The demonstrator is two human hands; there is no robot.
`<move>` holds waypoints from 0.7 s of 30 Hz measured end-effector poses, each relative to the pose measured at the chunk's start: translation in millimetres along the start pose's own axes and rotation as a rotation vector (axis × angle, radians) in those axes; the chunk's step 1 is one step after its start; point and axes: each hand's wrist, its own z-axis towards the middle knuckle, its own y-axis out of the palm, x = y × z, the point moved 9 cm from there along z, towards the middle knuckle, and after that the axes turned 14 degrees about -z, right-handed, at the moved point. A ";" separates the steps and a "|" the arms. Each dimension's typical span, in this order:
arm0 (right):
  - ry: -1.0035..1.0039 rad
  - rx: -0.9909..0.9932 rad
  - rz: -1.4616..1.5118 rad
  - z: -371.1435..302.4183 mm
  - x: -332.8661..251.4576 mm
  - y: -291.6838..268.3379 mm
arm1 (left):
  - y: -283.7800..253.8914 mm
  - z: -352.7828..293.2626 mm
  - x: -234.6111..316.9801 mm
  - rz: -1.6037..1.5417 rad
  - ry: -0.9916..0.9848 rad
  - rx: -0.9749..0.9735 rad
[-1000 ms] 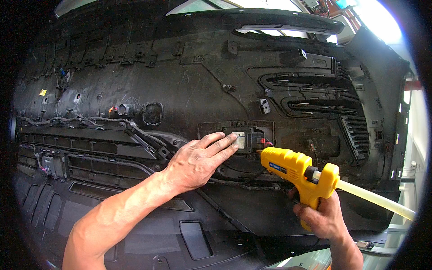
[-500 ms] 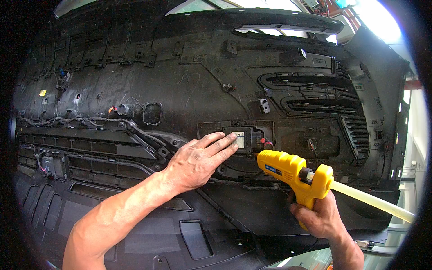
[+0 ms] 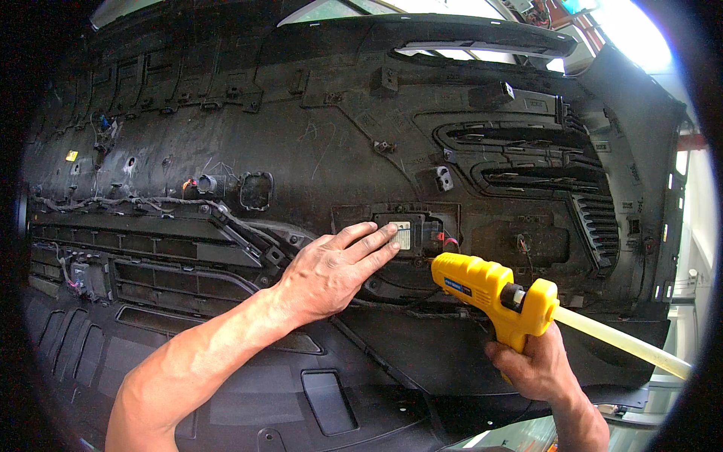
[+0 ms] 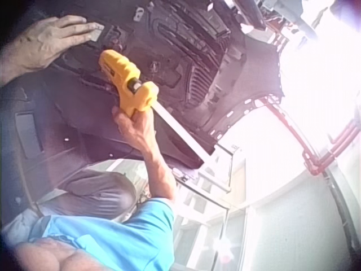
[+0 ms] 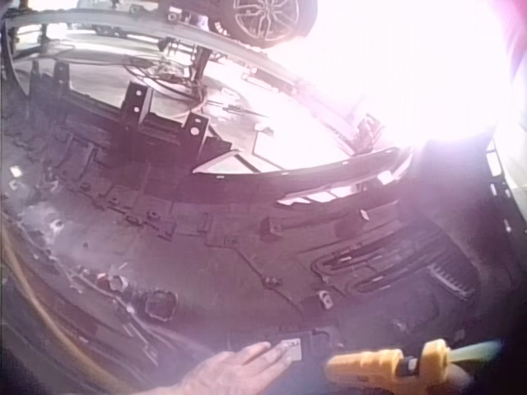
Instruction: The person uses a yellow hot glue gun to apply adhesive to a small black component and along a wiring harness under the hood of a car. They then press the wires into place to secure them.
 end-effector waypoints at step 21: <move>-0.107 0.098 0.275 -12.7 -6.8 -12.7 | -12.5 7.7 -20.1 -0.407 -0.089 0.046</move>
